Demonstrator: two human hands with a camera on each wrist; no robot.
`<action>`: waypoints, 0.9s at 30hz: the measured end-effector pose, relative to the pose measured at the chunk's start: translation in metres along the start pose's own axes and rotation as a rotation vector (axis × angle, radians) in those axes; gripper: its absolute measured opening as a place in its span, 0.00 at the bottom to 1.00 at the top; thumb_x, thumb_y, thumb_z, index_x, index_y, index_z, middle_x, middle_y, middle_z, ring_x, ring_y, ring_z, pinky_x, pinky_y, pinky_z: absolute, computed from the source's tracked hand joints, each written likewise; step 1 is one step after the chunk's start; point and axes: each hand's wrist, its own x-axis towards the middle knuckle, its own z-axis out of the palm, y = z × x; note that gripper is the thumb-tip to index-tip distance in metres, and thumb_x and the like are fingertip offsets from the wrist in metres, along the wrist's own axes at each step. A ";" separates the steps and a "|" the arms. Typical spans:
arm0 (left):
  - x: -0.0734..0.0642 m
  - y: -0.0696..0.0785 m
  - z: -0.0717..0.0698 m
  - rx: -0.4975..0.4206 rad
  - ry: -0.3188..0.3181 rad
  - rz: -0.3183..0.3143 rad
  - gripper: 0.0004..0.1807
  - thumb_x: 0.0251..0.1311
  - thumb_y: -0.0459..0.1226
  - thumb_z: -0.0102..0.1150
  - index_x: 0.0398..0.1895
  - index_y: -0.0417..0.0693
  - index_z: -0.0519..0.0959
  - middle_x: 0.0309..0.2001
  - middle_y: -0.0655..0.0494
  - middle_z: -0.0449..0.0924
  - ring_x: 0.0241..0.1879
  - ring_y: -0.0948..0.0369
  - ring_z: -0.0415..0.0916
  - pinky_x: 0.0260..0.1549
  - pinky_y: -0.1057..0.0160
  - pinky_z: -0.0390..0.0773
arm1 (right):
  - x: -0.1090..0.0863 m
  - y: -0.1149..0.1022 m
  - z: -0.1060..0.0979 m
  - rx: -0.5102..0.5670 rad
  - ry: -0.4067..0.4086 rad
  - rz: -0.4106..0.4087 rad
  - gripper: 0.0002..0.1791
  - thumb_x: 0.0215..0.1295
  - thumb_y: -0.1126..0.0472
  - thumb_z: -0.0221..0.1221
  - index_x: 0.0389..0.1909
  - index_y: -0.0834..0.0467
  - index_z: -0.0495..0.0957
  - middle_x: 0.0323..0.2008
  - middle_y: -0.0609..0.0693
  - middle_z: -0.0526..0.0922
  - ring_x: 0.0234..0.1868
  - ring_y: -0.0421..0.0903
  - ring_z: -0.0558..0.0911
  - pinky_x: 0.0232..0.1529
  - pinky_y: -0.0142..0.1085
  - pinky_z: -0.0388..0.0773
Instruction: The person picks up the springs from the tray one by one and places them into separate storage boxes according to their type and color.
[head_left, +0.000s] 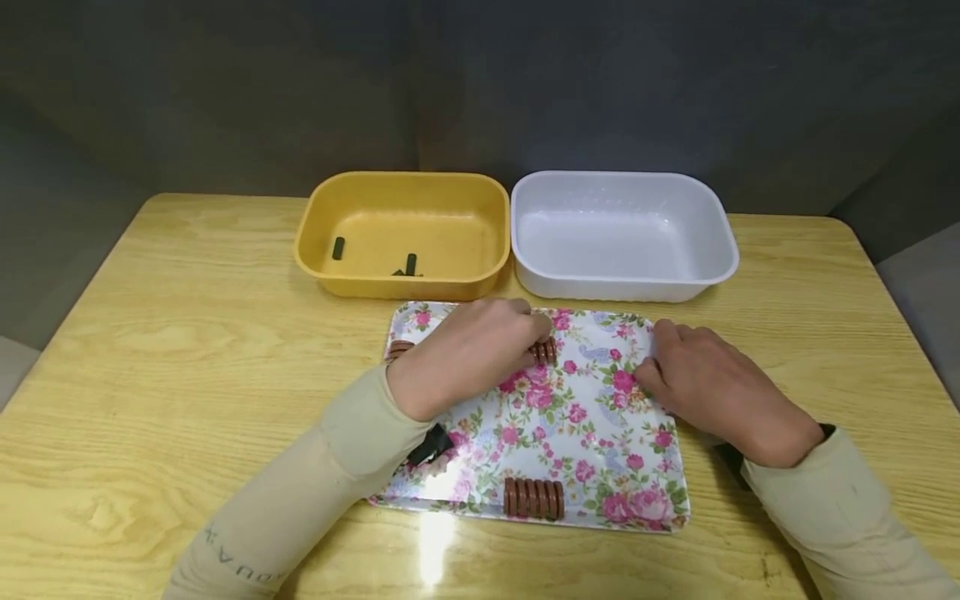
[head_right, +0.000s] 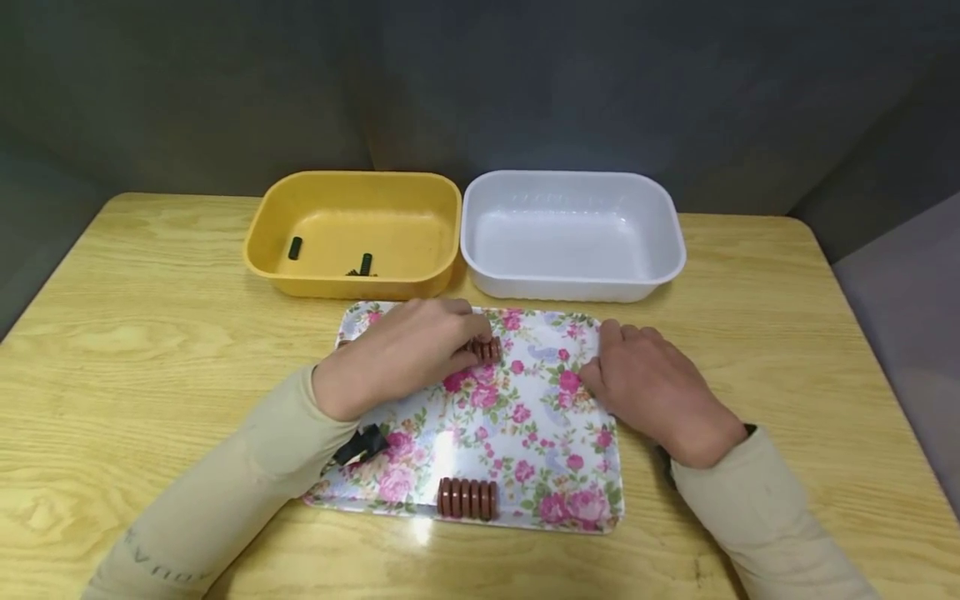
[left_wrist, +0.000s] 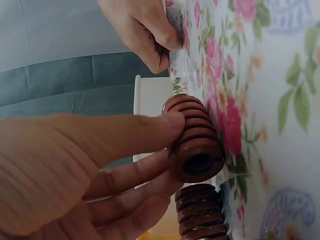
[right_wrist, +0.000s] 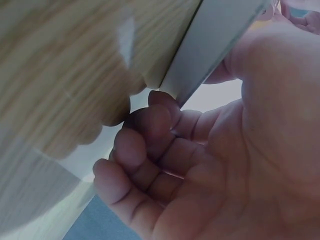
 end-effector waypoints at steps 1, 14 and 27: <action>0.000 0.001 0.000 0.006 -0.011 -0.001 0.05 0.70 0.36 0.63 0.44 0.49 0.86 0.39 0.56 0.85 0.36 0.61 0.80 0.34 0.63 0.80 | 0.000 0.000 0.000 0.000 0.001 0.001 0.11 0.74 0.57 0.49 0.34 0.60 0.68 0.24 0.50 0.70 0.26 0.44 0.69 0.31 0.36 0.65; -0.001 0.004 0.002 0.027 -0.056 0.014 0.11 0.68 0.39 0.66 0.51 0.51 0.85 0.45 0.55 0.84 0.43 0.60 0.81 0.37 0.64 0.82 | 0.000 0.002 0.000 -0.009 0.001 -0.001 0.11 0.74 0.57 0.49 0.34 0.60 0.67 0.24 0.50 0.70 0.26 0.44 0.68 0.31 0.36 0.65; -0.001 0.003 0.004 0.010 -0.057 0.033 0.06 0.67 0.30 0.60 0.39 0.52 0.81 0.32 0.58 0.81 0.30 0.64 0.76 0.26 0.66 0.74 | 0.001 0.001 0.000 -0.019 -0.004 -0.005 0.11 0.74 0.57 0.49 0.35 0.61 0.68 0.25 0.51 0.71 0.27 0.45 0.70 0.32 0.37 0.66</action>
